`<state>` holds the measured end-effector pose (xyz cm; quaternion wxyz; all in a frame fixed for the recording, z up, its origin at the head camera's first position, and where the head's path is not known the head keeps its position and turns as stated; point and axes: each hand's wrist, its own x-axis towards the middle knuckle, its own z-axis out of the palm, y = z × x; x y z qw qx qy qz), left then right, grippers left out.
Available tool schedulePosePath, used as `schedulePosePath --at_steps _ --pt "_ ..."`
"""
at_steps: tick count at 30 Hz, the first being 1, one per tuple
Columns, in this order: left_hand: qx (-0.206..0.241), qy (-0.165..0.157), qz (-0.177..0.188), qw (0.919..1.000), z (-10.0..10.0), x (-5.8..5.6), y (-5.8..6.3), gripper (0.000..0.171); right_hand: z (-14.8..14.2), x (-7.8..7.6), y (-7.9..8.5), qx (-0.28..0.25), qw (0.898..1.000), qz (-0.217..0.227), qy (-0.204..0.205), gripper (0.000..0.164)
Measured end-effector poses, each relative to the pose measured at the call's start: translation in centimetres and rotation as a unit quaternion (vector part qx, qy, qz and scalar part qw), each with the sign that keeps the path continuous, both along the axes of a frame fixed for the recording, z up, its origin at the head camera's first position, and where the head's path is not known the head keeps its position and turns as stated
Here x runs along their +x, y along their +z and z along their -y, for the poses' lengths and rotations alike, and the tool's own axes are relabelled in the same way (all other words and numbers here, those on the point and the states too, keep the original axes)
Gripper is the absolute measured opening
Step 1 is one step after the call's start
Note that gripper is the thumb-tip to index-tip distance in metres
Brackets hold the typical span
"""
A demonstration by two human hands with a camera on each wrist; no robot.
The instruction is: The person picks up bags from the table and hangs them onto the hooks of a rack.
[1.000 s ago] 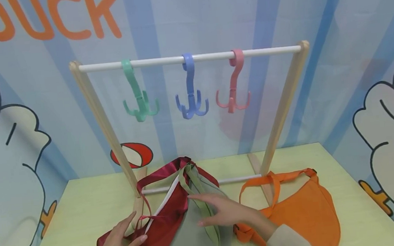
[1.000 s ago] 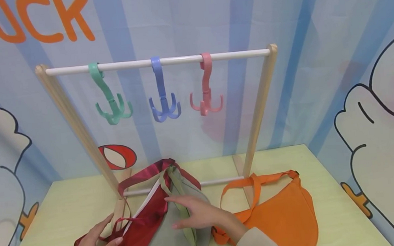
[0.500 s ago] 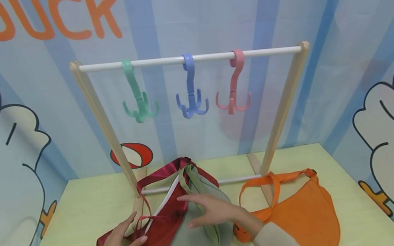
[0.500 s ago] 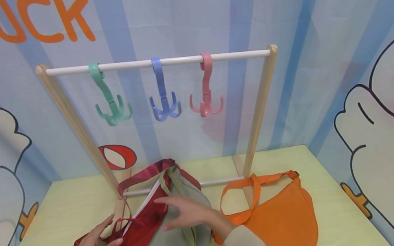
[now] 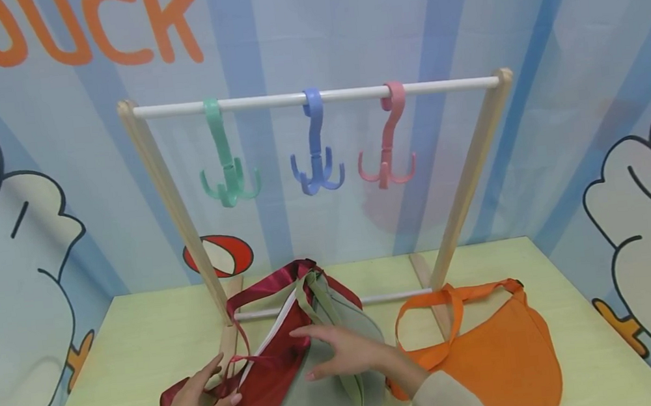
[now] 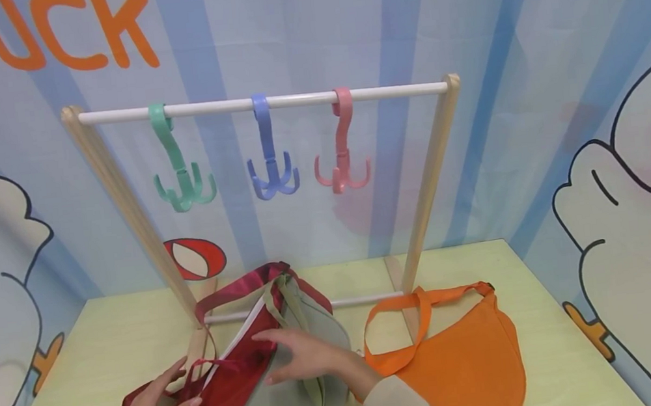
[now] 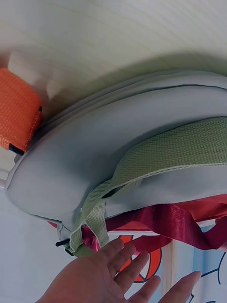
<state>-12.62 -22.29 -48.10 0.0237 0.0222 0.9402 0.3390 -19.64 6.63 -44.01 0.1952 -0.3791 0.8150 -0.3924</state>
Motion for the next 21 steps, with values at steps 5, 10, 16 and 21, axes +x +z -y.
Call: schedulePosePath --at_steps 5,10,16,21 --pt "-0.001 0.003 -0.003 1.0 0.0 -0.1 -0.2 0.079 0.3 -0.1 -0.1 -0.001 1.0 -0.005 0.003 0.065" --pt "-0.001 0.001 -0.005 1.0 0.2 -0.2 -0.4 0.078 0.6 -0.1 -0.2 -0.001 1.0 -0.007 0.003 0.064" --pt "-0.006 0.001 0.004 1.0 0.2 -0.2 -0.4 0.077 1.3 -0.2 -0.5 -0.012 1.0 -0.012 0.008 0.064" --pt "-0.005 0.005 0.001 1.0 0.0 -0.2 -0.2 0.077 2.0 -0.4 -0.7 -0.021 1.0 -0.012 0.009 0.064"
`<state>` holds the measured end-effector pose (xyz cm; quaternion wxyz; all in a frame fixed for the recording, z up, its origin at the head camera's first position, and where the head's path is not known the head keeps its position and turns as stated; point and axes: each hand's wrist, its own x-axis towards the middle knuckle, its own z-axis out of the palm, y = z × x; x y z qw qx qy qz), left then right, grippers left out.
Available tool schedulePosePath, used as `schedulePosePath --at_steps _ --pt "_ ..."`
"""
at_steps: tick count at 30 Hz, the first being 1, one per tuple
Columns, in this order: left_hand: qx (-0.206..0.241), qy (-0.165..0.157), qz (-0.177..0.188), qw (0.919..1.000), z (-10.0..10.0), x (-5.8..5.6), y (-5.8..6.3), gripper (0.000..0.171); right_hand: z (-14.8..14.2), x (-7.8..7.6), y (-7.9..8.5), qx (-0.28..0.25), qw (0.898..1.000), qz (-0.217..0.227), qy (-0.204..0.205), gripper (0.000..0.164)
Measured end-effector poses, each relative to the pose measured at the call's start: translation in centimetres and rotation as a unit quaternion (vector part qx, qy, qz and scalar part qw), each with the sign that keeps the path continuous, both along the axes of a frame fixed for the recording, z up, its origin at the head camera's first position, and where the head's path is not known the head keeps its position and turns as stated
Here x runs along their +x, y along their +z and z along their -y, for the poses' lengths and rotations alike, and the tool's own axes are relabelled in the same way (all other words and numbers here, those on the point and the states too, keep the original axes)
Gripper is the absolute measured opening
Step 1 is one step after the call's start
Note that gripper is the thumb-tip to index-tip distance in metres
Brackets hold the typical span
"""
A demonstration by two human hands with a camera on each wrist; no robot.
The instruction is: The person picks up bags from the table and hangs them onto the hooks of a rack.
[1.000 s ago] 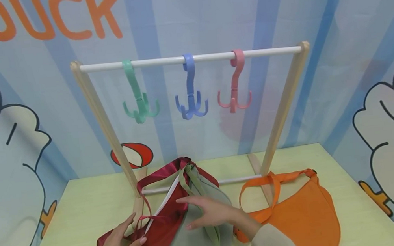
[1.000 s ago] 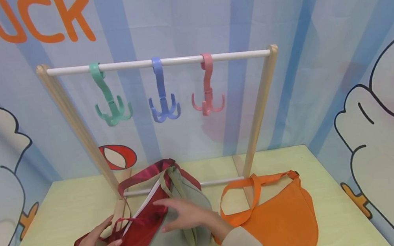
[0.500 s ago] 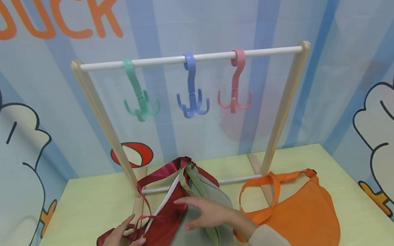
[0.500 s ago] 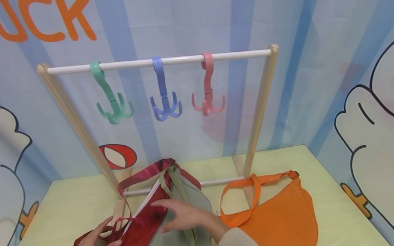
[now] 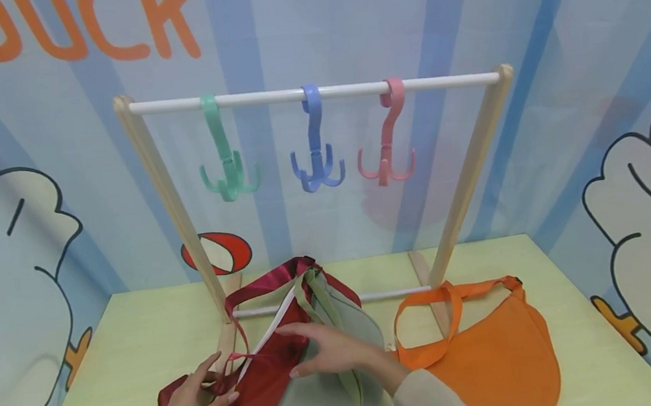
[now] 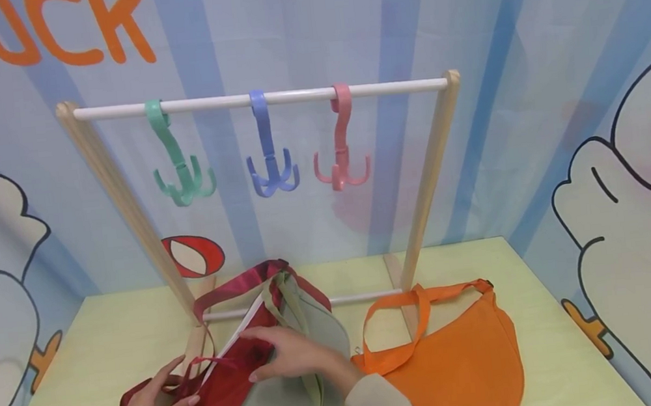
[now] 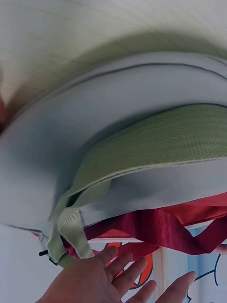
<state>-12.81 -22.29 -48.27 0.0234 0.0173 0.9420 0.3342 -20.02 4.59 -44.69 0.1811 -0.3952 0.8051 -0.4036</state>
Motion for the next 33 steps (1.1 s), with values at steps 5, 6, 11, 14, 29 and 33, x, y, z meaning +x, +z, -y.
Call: schedulePosePath --at_steps 5,6,11,14,29,33 --pt "0.001 0.001 -0.005 1.0 0.0 0.0 0.0 0.075 0.6 -0.3 -0.5 -0.003 1.0 -0.001 -0.002 0.065" --pt "0.001 0.002 -0.004 1.0 0.1 -0.1 -0.1 0.075 0.8 -0.3 -0.6 -0.004 1.0 0.0 -0.001 0.065" --pt "0.006 0.005 -0.005 1.0 0.3 -0.1 -0.3 0.073 1.3 -0.5 -1.0 0.008 1.0 0.004 -0.008 0.064" --pt "0.011 0.002 -0.01 0.9999 0.4 0.0 -0.4 0.071 1.6 -0.6 -1.0 0.016 1.0 0.007 -0.015 0.064" --pt "0.018 0.008 0.013 0.9997 0.7 0.5 -0.4 0.063 2.3 -0.6 -1.2 -0.008 0.999 0.047 0.002 0.064" --pt "0.016 0.015 0.012 0.9997 0.7 0.6 -0.4 0.061 2.4 -0.5 -1.2 -0.008 0.999 0.05 0.008 0.065"
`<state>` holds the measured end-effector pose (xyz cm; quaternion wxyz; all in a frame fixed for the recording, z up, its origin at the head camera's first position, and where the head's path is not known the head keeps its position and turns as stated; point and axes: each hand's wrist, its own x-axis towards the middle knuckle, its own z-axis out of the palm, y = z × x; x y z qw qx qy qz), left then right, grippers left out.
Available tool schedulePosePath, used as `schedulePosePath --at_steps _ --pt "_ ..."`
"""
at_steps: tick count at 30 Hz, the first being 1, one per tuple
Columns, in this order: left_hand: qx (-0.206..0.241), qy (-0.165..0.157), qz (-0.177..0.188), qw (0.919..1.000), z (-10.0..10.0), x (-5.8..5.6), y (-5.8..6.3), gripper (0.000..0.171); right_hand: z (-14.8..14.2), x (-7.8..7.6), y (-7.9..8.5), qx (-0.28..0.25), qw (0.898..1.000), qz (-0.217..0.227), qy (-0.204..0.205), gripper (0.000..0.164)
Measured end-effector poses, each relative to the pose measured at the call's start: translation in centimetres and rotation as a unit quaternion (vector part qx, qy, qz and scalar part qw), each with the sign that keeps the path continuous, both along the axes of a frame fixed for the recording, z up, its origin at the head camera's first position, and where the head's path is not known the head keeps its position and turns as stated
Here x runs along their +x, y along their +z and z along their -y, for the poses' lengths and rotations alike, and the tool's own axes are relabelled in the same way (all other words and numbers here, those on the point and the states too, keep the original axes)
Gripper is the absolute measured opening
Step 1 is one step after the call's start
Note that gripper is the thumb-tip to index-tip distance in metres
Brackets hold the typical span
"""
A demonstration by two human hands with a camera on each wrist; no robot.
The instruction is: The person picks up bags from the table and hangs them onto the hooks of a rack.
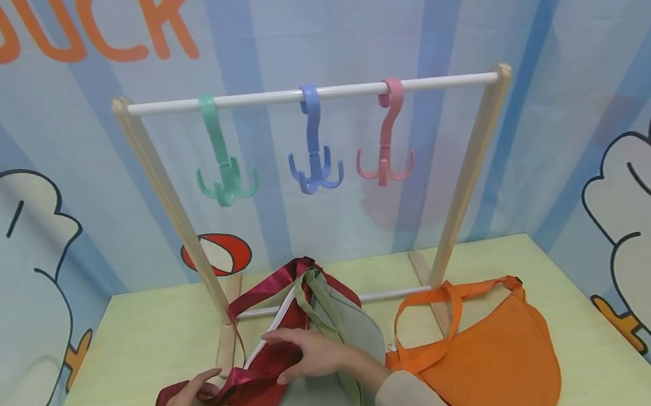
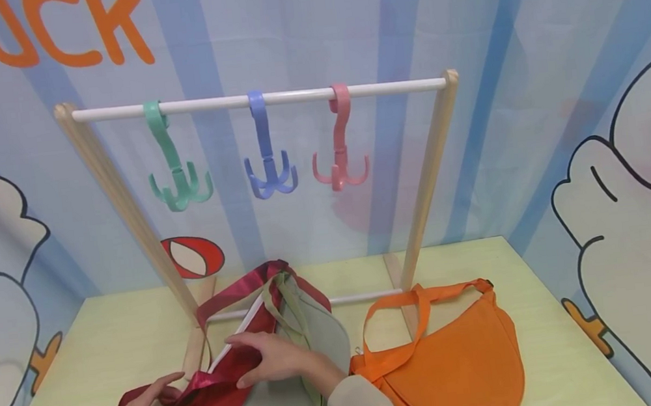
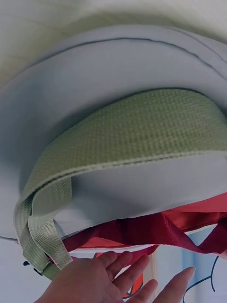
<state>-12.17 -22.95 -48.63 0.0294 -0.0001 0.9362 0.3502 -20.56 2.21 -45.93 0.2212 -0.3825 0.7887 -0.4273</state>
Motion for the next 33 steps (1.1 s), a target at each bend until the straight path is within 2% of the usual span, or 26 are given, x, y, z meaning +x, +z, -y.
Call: schedulePosePath --at_steps 10,17,22,33 --pt "-0.003 -0.003 0.011 0.9999 -0.15 0.48 0.13 0.057 0.04 0.24 -0.07 -0.01 1.0 0.006 0.003 0.064" --pt "0.003 0.006 0.051 0.9987 -0.47 0.6 0.33 0.061 0.03 0.3 -0.22 -0.007 1.0 0.007 0.002 0.064" --pt "0.023 0.012 0.067 0.9974 -0.51 0.73 0.38 0.052 -0.02 0.41 -0.32 -0.002 1.0 0.001 0.001 0.063" --pt "0.009 -0.023 0.032 0.9992 -0.11 0.51 0.06 0.04 0.09 0.63 -0.19 -0.014 1.0 0.017 -0.002 0.062"
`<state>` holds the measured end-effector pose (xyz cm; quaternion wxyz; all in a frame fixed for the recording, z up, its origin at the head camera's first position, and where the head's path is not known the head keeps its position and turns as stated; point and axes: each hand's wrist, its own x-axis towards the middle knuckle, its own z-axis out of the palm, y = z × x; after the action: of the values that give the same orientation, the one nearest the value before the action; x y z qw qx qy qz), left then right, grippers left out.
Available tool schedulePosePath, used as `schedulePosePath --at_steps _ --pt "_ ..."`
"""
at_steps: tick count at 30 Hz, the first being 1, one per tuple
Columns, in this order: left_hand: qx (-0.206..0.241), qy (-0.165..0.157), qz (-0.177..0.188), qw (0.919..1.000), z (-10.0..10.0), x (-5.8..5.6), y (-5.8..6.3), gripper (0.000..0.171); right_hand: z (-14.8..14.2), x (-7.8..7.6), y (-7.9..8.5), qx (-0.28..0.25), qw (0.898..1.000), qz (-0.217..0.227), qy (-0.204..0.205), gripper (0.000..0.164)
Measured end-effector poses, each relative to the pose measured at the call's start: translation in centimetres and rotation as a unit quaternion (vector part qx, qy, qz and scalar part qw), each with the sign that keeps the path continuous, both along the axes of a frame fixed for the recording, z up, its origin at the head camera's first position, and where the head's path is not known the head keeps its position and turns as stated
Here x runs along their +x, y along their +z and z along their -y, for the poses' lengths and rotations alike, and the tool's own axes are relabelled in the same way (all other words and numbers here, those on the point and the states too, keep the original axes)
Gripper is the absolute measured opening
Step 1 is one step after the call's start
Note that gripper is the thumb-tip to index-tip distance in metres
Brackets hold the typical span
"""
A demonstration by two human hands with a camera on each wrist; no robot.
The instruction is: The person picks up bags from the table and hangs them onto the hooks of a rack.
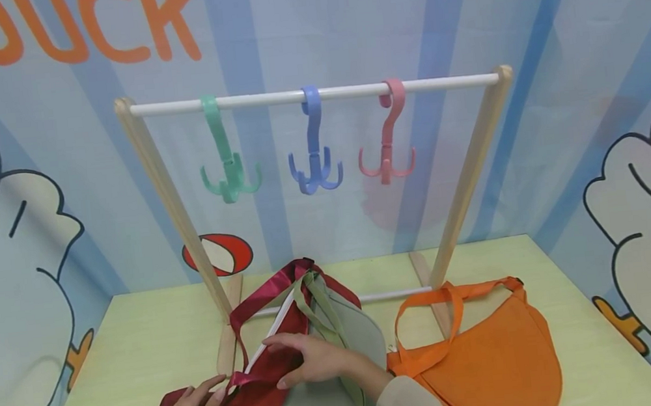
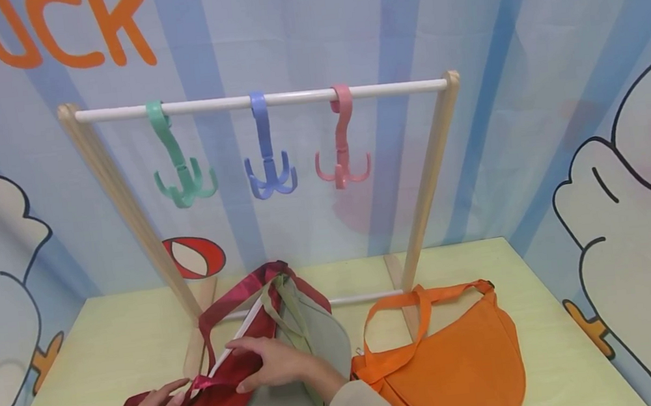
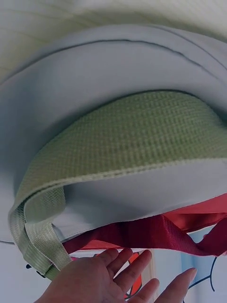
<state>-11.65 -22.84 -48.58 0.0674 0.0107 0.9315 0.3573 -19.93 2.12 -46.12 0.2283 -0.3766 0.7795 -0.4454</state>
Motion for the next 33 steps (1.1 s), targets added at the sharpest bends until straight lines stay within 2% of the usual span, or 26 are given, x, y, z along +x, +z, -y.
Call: schedulePosePath --at_steps 3,7,15,23,27,33 --pt "-0.01 -0.005 -0.005 0.9999 0.04 0.04 -0.01 0.038 -0.06 0.0 -0.04 -0.001 1.0 0.001 -0.002 0.062" --pt "0.004 -0.012 -0.007 0.9999 0.12 0.22 -0.1 0.038 -0.11 -0.02 -0.15 -0.002 1.0 -0.003 -0.002 0.062" --pt "0.027 -0.032 -0.031 0.9986 0.29 0.53 -0.46 0.048 -0.15 -0.06 -0.27 0.005 1.0 0.0 -0.005 0.061" --pt "0.038 -0.04 -0.015 0.9983 0.41 0.5 -0.76 0.057 -0.3 -0.08 -0.4 0.004 1.0 0.002 -0.002 0.061" --pt "0.042 -0.061 -0.031 0.9968 0.41 0.58 -0.57 0.058 -0.42 0.02 -0.39 0.002 1.0 0.008 -0.002 0.061" --pt "0.026 -0.062 -0.051 0.9964 0.29 0.58 -0.76 0.057 -0.55 0.03 -0.46 0.003 1.0 0.006 -0.002 0.061"
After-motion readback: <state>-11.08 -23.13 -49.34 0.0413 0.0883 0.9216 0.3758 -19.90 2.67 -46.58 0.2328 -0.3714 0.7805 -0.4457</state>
